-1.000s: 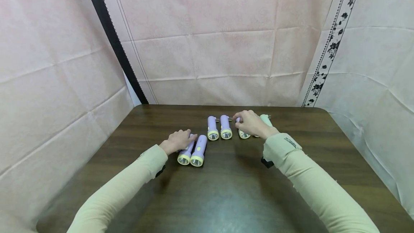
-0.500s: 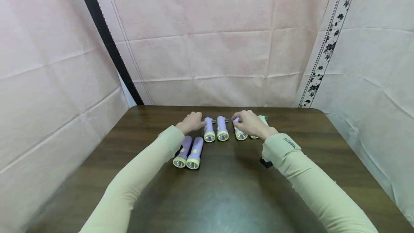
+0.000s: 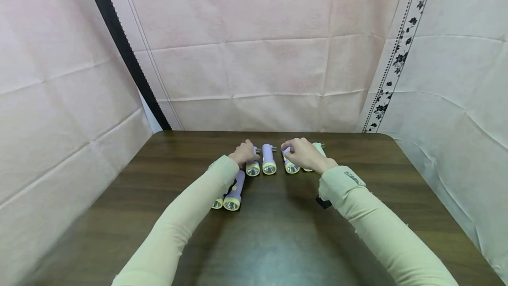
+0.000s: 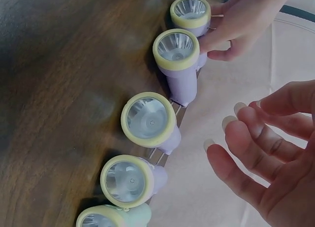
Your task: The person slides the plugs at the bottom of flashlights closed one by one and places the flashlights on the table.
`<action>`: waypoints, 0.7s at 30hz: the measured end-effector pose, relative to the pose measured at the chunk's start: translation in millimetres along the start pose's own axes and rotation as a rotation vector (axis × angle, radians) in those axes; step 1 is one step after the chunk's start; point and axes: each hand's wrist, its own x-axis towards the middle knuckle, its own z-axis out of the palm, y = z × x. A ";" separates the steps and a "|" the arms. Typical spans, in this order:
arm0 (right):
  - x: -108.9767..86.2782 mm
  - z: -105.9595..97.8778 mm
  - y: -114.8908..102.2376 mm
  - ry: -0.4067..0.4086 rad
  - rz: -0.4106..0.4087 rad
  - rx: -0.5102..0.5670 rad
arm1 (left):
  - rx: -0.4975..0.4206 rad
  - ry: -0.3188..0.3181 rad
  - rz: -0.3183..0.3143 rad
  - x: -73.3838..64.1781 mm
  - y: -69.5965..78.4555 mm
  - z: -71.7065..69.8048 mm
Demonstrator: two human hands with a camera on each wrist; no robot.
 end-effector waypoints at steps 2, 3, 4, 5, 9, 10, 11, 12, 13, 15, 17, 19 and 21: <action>-0.1 0.1 0.0 0.000 0.000 0.005 | 0.000 0.018 -0.012 -0.4 0.7 0.1; -0.2 0.2 0.0 0.001 0.002 0.009 | -0.006 0.028 -0.016 -1.5 1.1 -0.4; -0.4 0.2 -0.2 0.000 0.005 0.013 | -0.017 0.037 -0.021 -2.7 1.2 -1.1; -0.7 -0.1 -0.7 -0.001 0.007 0.018 | -0.035 0.022 -0.049 -12.7 6.1 -8.5; -1.2 -1.9 -3.4 0.021 0.003 0.007 | -0.121 0.061 -0.046 -19.2 5.2 -15.9; -1.5 -3.1 -4.4 0.030 0.005 0.003 | -0.137 0.073 -0.038 -20.4 5.3 -18.7; -1.8 -4.6 -5.1 0.041 0.002 0.000 | -0.153 0.086 -0.029 -21.8 5.6 -21.9; -2.1 -5.9 -5.7 0.054 0.001 -0.003 | -0.166 0.100 -0.021 -23.5 6.1 -25.4; -2.5 -7.3 -6.2 0.064 0.001 -0.001 | -0.174 0.114 -0.005 -25.2 6.3 -29.0; -3.1 -9.8 -7.4 0.077 0.000 0.002 | -0.183 0.144 0.021 -28.8 6.4 -35.9; -3.2 -11.8 -8.4 0.087 -0.002 0.006 | -0.193 0.175 0.049 -31.7 5.5 -42.6; -3.3 -13.1 -9.0 0.094 0.000 0.015 | -0.206 0.203 0.082 -34.6 3.9 -47.7; -3.7 -13.7 -8.9 0.097 0.000 0.022 | -0.216 0.224 0.118 -37.1 2.1 -50.1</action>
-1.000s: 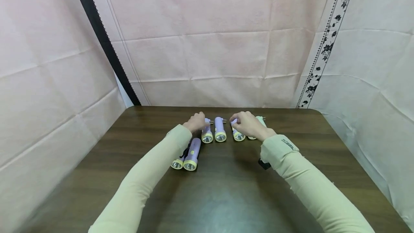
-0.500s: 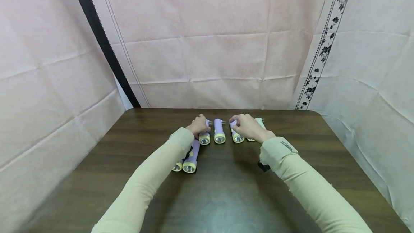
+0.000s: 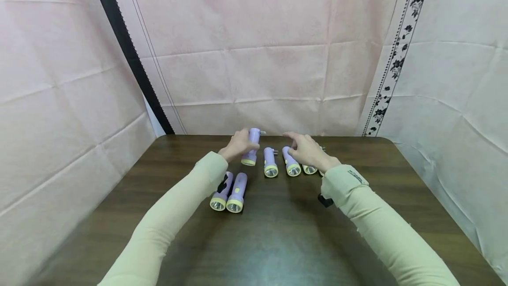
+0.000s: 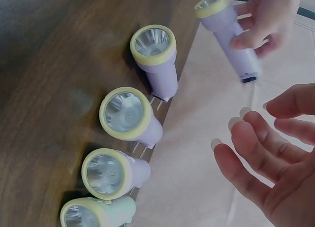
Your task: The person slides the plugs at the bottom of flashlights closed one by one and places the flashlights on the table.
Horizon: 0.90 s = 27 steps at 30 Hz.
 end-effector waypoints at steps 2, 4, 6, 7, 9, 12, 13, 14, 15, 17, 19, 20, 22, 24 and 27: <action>0.1 -0.1 0.6 0.001 -0.004 0.005 | 0.011 0.015 0.044 -2.1 -2.4 -1.6; 0.0 1.1 1.1 0.002 -0.012 -0.002 | 0.024 0.019 0.083 -5.0 -5.2 -1.7; 0.1 3.3 2.0 0.007 -0.022 -0.013 | 0.035 0.018 0.114 -7.9 -8.3 -1.0; 0.1 4.4 2.1 0.011 -0.026 -0.016 | 0.036 0.017 0.126 -9.0 -9.4 -0.7; 0.5 6.9 2.5 0.018 -0.039 -0.019 | 0.025 0.013 0.145 -11.1 -10.8 -0.3; 1.8 11.0 2.1 0.022 -0.059 -0.012 | 0.005 0.009 0.165 -13.1 -11.9 0.0; 2.0 12.2 2.0 0.021 -0.069 -0.010 | 0.000 0.007 0.171 -13.5 -11.9 0.6; 2.4 13.5 1.6 0.019 -0.080 -0.010 | -0.005 0.004 0.176 -14.0 -12.0 1.2; 2.8 14.5 0.9 0.016 -0.092 -0.010 | -0.011 0.002 0.180 -14.5 -11.8 1.7; 3.7 16.4 -0.8 0.015 -0.111 -0.012 | -0.012 -0.002 0.193 -15.3 -11.5 2.8; 4.6 17.5 -3.0 0.014 -0.130 -0.012 | -0.012 -0.006 0.209 -16.1 -10.9 4.1; 5.2 18.2 -3.9 0.013 -0.138 -0.011 | -0.009 -0.008 0.219 -16.4 -10.5 4.7; 6.5 19.4 -5.0 0.013 -0.152 -0.010 | 0.001 -0.011 0.235 -16.8 -10.1 6.3; 7.9 20.8 -6.1 0.005 -0.163 -0.008 | 0.012 -0.012 0.245 -16.8 -9.7 7.8; 9.1 22.8 -7.4 -0.013 -0.171 0.003 | 0.021 -0.015 0.253 -16.9 -9.5 9.9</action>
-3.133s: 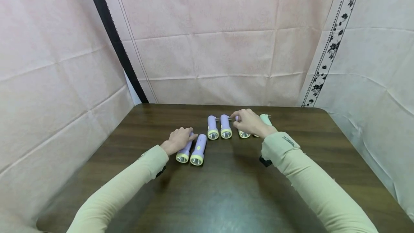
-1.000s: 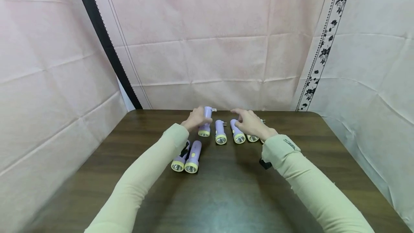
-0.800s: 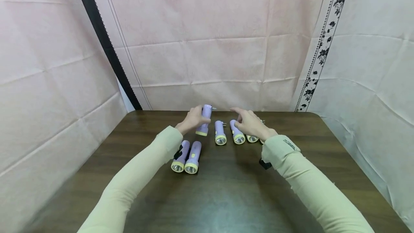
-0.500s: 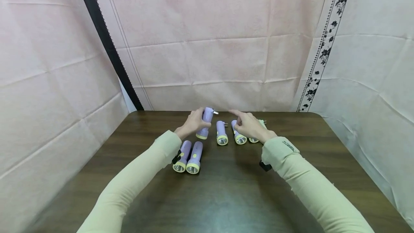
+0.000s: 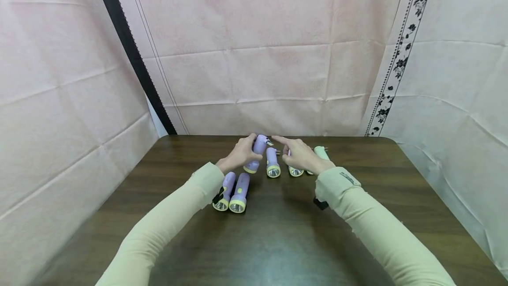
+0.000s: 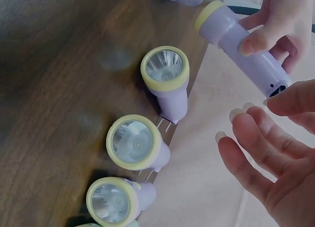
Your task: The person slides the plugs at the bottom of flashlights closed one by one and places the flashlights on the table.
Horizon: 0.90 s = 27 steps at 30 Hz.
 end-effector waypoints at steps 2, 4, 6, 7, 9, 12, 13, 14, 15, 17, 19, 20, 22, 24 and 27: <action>0.9 0.6 -1.3 -0.010 0.000 0.011 | -0.003 -0.001 0.007 -0.4 0.8 0.3; 1.3 0.6 -1.9 -0.014 0.003 0.018 | -0.009 -0.003 0.017 -1.2 2.1 0.2; 1.7 0.6 -2.8 -0.016 0.010 0.024 | -0.014 -0.004 0.028 -2.2 3.7 -0.3; 2.0 0.7 -3.1 -0.019 0.013 0.025 | -0.014 -0.004 0.035 -2.7 4.5 -0.5; 2.7 0.9 -3.7 -0.027 0.020 0.027 | -0.010 -0.002 0.049 -3.4 5.8 -1.0; 3.5 1.2 -4.8 -0.039 0.031 0.026 | -0.014 0.003 0.069 -3.8 7.1 -1.6; 3.4 1.2 -5.0 -0.042 0.033 0.024 | -0.018 0.004 0.076 -3.8 7.2 -1.3; 3.4 1.3 -5.2 -0.045 0.039 0.025 | -0.021 0.003 0.081 -3.8 7.1 -1.1; 3.3 1.2 -5.2 -0.048 0.043 0.026 | -0.025 0.003 0.085 -3.5 6.8 -0.8; 3.0 0.6 -5.7 -0.054 0.052 0.030 | -0.036 0.000 0.094 -3.2 6.0 -0.5; 2.7 0.1 -6.6 -0.054 0.052 0.028 | -0.044 -0.004 0.102 -3.3 5.7 -0.5; 2.6 -0.2 -7.2 -0.053 0.051 0.028 | -0.048 -0.005 0.105 -3.4 5.9 -0.7; 2.3 -1.0 -8.6 -0.048 0.045 0.024 | -0.055 -0.002 0.109 -3.7 6.9 -1.2; 2.2 -1.4 -9.8 -0.042 0.038 0.019 | -0.060 0.002 0.108 -4.0 8.1 -1.8; 2.4 -2.3 -10.9 -0.044 0.050 0.019 | -0.064 0.006 0.110 -4.4 10.0 -2.4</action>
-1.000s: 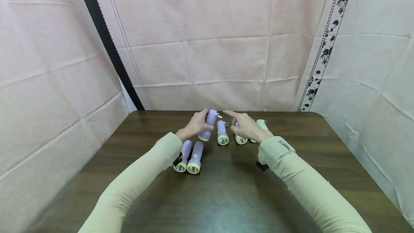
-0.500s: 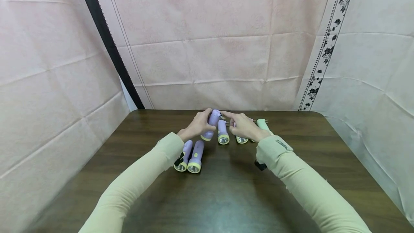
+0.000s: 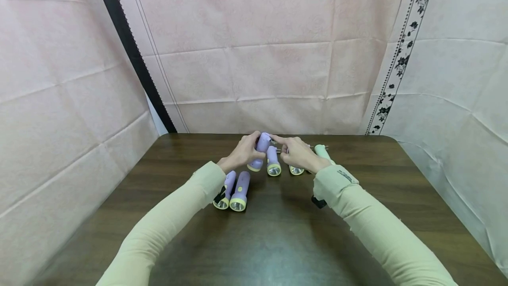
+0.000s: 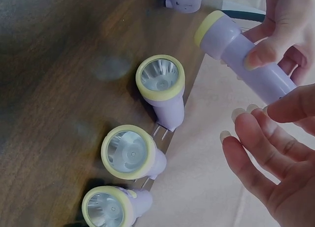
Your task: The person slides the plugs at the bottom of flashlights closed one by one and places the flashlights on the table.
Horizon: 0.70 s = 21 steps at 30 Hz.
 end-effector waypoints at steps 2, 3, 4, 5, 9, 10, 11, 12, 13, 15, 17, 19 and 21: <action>0.1 -0.9 -0.3 -0.003 0.011 0.003 | -0.001 -0.001 0.003 0.2 1.0 0.1; 0.3 -1.3 -0.2 -0.005 0.016 0.006 | 0.001 0.000 0.005 0.3 1.3 0.4; 0.5 -1.8 -0.3 -0.007 0.021 0.008 | 0.003 0.001 0.006 0.3 1.6 0.6; 0.7 -2.2 -0.4 -0.009 0.024 0.011 | 0.005 0.004 0.005 0.7 1.7 0.9; 1.3 -3.1 -0.1 -0.012 0.023 0.015 | 0.015 0.011 0.003 0.7 2.2 1.5; 1.2 -3.3 0.0 -0.011 0.024 0.012 | 0.015 0.009 0.003 0.8 2.5 1.5; 1.1 -3.5 0.0 -0.011 0.026 0.011 | 0.014 0.008 0.006 0.9 2.6 1.6; 1.0 -3.7 0.0 -0.011 0.028 0.011 | 0.013 0.007 0.009 0.9 2.7 1.7; 0.8 -3.8 0.2 -0.011 0.030 0.009 | 0.012 0.005 0.011 0.9 3.0 1.8; 0.9 -4.0 0.3 -0.012 0.029 0.007 | 0.008 0.003 0.012 0.8 3.6 1.6; 1.2 -4.4 0.1 -0.012 0.029 0.011 | 0.005 0.003 0.011 0.6 4.3 1.1; 1.7 -5.0 -0.1 -0.009 0.030 0.011 | 0.003 0.001 0.009 0.4 4.9 0.6; 1.9 -6.1 -0.7 -0.007 0.033 0.012 | 0.005 0.000 0.014 0.6 5.5 0.2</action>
